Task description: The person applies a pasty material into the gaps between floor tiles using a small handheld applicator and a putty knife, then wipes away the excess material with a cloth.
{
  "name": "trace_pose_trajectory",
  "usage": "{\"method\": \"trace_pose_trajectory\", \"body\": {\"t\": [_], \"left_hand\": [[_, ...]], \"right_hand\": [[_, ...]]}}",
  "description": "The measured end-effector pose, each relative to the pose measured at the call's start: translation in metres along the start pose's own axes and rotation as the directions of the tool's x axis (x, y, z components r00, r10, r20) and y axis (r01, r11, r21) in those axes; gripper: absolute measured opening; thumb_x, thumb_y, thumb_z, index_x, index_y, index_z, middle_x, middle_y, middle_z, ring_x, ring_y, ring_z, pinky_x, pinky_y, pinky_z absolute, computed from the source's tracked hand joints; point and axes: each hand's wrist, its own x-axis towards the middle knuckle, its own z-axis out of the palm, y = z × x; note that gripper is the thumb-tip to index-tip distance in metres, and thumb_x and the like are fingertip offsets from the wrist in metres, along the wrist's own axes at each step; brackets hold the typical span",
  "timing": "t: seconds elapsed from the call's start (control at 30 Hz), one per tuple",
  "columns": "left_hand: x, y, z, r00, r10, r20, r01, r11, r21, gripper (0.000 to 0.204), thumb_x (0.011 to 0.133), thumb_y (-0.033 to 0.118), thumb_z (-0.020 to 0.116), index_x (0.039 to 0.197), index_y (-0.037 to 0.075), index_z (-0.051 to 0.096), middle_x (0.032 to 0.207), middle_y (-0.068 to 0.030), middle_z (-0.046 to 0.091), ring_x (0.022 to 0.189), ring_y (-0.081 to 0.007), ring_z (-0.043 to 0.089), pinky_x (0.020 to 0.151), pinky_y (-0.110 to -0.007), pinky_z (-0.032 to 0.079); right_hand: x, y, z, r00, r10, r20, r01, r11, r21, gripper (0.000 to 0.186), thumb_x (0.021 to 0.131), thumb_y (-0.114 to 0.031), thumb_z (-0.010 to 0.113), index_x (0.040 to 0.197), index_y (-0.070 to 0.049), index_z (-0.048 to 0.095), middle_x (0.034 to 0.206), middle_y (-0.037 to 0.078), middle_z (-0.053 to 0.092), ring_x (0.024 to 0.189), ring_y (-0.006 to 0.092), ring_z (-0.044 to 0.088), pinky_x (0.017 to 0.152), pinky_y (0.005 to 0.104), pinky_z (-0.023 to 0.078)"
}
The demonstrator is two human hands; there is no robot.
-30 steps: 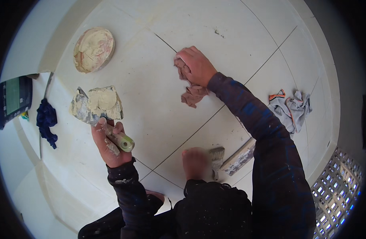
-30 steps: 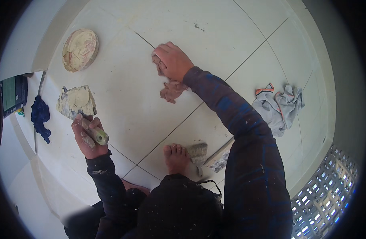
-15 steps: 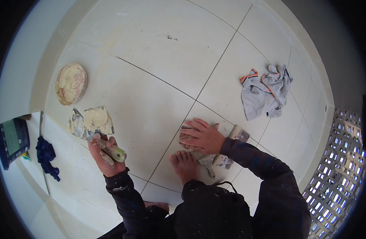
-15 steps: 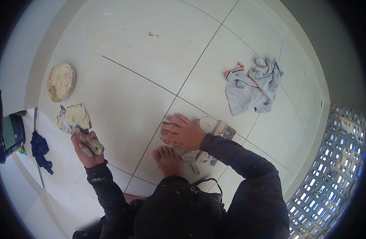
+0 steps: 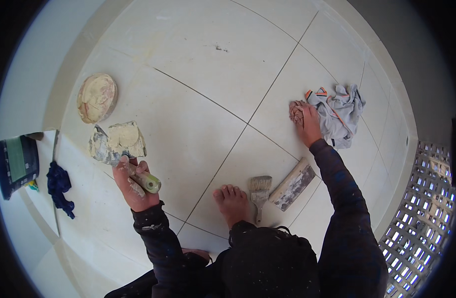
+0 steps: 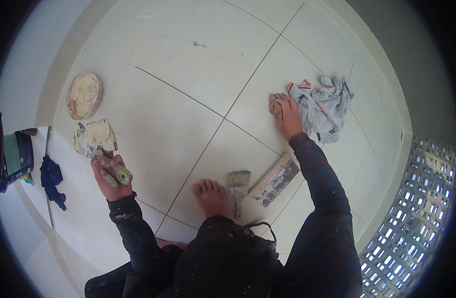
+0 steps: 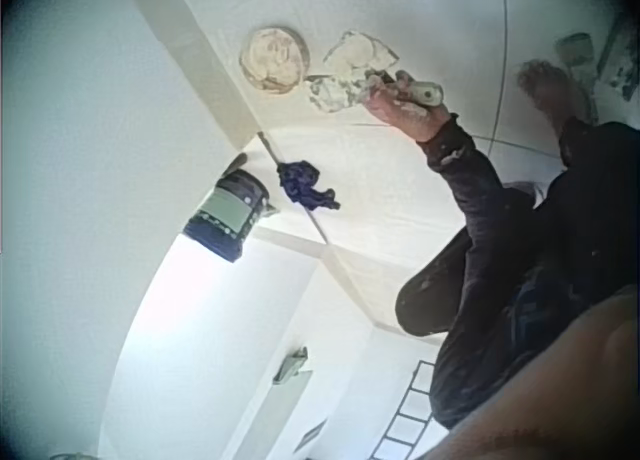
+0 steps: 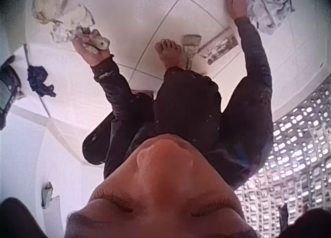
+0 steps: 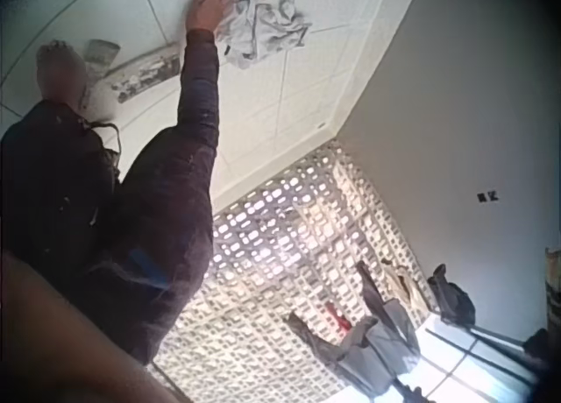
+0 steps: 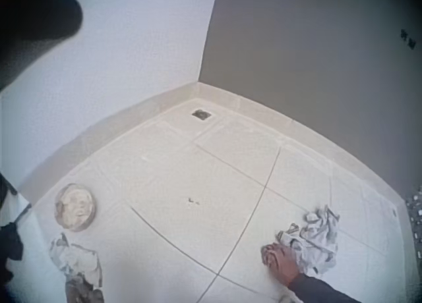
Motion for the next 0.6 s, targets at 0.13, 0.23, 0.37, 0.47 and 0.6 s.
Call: {"method": "trace_pose_trajectory", "body": {"t": [0.13,0.23,0.37,0.47,0.6], "left_hand": [[-0.002,0.020,-0.001,0.999,0.042,-0.008,-0.041,0.991,0.124,0.024,0.100,0.018,0.063,0.120,0.005,0.059,0.118,-0.0030,0.065,0.105,-0.0127,0.062,0.069,-0.024,0.049],[-0.002,0.012,0.008,0.999,0.034,-0.038,-0.026,0.983,0.183,0.024,0.097,0.014,0.064,0.120,0.008,0.060,0.119,-0.0018,0.064,0.102,-0.0092,0.058,0.067,-0.022,0.047],[0.002,0.008,0.020,0.985,0.028,-0.169,0.019,0.963,0.270,0.059,0.088,0.009,0.067,0.143,0.005,0.049,0.108,-0.0019,0.063,0.086,-0.0077,0.057,0.065,-0.024,0.047],[0.001,0.009,0.021,0.974,0.023,-0.226,0.053,0.944,0.324,0.067,0.086,0.009,0.071,0.147,0.000,0.045,0.103,-0.0021,0.061,0.082,-0.0080,0.057,0.064,-0.023,0.047],[-0.013,0.001,0.022,0.947,-0.037,-0.318,0.144,0.937,0.319,0.063,0.086,0.010,0.072,0.143,-0.001,0.047,0.099,-0.0020,0.060,0.078,-0.0082,0.056,0.063,-0.024,0.047]], "right_hand": [[-0.020,-0.099,0.045,0.939,-0.324,0.113,0.270,0.902,0.337,0.036,0.084,-0.010,0.068,0.119,-0.006,0.063,0.128,0.017,0.057,0.115,0.0391,0.053,0.100,0.0480,0.045],[-0.030,-0.142,0.069,0.863,-0.469,0.188,0.435,0.879,0.193,0.028,0.086,-0.017,0.067,0.114,-0.011,0.068,0.131,0.015,0.057,0.111,0.0375,0.055,0.096,0.0487,0.046],[0.011,-0.122,0.082,0.945,-0.319,0.065,0.315,0.946,0.072,0.031,0.090,-0.011,0.061,0.121,-0.010,0.065,0.133,0.018,0.056,0.115,0.0399,0.054,0.098,0.0501,0.044],[0.054,-0.099,0.082,0.995,-0.051,-0.083,0.029,0.969,-0.245,0.041,0.089,-0.010,0.062,0.130,-0.012,0.061,0.150,0.014,0.045,0.134,0.0375,0.043,0.107,0.0522,0.034],[0.092,-0.182,0.037,0.992,0.055,0.115,-0.080,0.971,0.225,0.054,0.090,-0.009,0.068,0.142,-0.004,0.053,0.145,0.016,0.051,0.132,0.0301,0.048,0.110,0.0450,0.036]]}}
